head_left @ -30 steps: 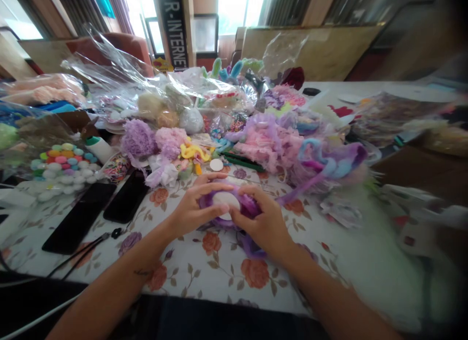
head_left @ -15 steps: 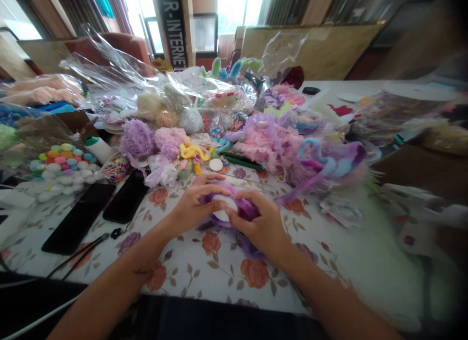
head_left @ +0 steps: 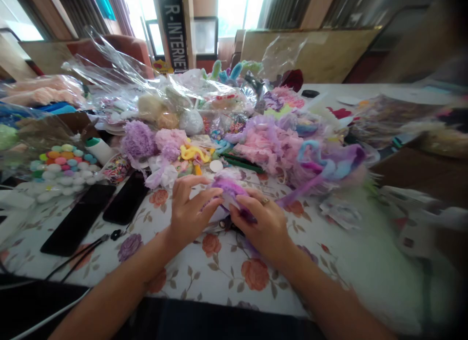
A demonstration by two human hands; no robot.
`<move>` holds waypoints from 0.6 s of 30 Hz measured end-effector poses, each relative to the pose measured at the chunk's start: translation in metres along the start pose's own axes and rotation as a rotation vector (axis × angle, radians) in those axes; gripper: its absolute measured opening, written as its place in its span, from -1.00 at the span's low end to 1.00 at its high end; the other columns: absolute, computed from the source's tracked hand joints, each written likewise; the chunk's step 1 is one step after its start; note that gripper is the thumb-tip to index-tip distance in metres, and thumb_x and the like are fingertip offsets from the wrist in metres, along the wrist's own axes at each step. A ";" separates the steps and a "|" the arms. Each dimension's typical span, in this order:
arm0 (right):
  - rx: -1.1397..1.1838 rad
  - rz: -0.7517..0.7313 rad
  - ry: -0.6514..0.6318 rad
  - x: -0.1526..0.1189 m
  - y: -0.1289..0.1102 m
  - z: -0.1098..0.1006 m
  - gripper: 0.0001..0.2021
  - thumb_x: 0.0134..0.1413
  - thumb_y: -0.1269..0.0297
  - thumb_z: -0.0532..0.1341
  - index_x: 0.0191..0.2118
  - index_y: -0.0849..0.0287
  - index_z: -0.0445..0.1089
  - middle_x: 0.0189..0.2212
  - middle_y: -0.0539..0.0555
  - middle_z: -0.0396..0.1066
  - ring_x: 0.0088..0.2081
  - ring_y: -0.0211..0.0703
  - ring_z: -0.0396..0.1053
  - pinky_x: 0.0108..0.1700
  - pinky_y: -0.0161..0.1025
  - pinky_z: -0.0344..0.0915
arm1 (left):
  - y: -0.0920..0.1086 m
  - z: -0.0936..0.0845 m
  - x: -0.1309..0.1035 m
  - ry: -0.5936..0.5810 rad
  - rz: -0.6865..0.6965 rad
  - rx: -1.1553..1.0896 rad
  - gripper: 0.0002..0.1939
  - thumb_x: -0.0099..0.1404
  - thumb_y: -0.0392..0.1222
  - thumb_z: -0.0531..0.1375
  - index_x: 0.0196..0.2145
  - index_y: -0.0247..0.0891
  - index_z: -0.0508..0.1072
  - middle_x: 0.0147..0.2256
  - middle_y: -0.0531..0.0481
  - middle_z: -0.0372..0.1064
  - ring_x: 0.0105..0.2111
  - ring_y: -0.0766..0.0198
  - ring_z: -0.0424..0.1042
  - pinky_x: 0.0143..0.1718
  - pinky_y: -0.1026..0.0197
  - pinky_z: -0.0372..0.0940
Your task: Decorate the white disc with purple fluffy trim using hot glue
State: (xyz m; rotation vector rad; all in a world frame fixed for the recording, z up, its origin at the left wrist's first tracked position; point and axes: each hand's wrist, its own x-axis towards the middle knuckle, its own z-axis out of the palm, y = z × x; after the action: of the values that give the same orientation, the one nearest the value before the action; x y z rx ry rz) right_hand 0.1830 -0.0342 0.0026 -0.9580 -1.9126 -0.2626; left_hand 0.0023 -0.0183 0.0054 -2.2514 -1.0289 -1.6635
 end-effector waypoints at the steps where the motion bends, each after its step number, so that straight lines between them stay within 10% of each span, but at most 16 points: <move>1: -0.026 -0.017 0.011 0.000 0.001 0.000 -0.89 0.11 0.43 0.23 -0.22 0.12 0.38 -0.37 0.10 0.47 -0.37 -0.14 0.47 -0.33 -0.25 0.44 | 0.001 0.000 -0.001 0.001 0.016 -0.002 -0.72 0.19 -0.33 0.32 -0.13 -0.14 0.49 -0.20 -0.04 0.37 -0.15 0.20 0.39 -0.06 0.11 0.34; 18: -0.159 -0.161 -0.066 -0.008 0.003 -0.004 -0.84 0.15 0.47 0.20 -0.16 0.22 0.45 -0.16 0.34 0.48 -0.18 0.07 0.51 -0.20 -0.10 0.51 | 0.009 0.007 -0.009 -0.110 -0.078 -0.123 -0.68 0.25 -0.33 0.22 -0.03 -0.19 0.37 -0.12 -0.13 0.42 -0.08 0.14 0.43 0.01 0.02 0.38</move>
State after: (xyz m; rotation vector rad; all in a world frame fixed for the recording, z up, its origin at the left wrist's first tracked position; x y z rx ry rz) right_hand 0.1896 -0.0381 -0.0023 -0.9267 -2.0567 -0.4891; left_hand 0.0123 -0.0251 -0.0028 -2.4357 -1.0790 -1.6937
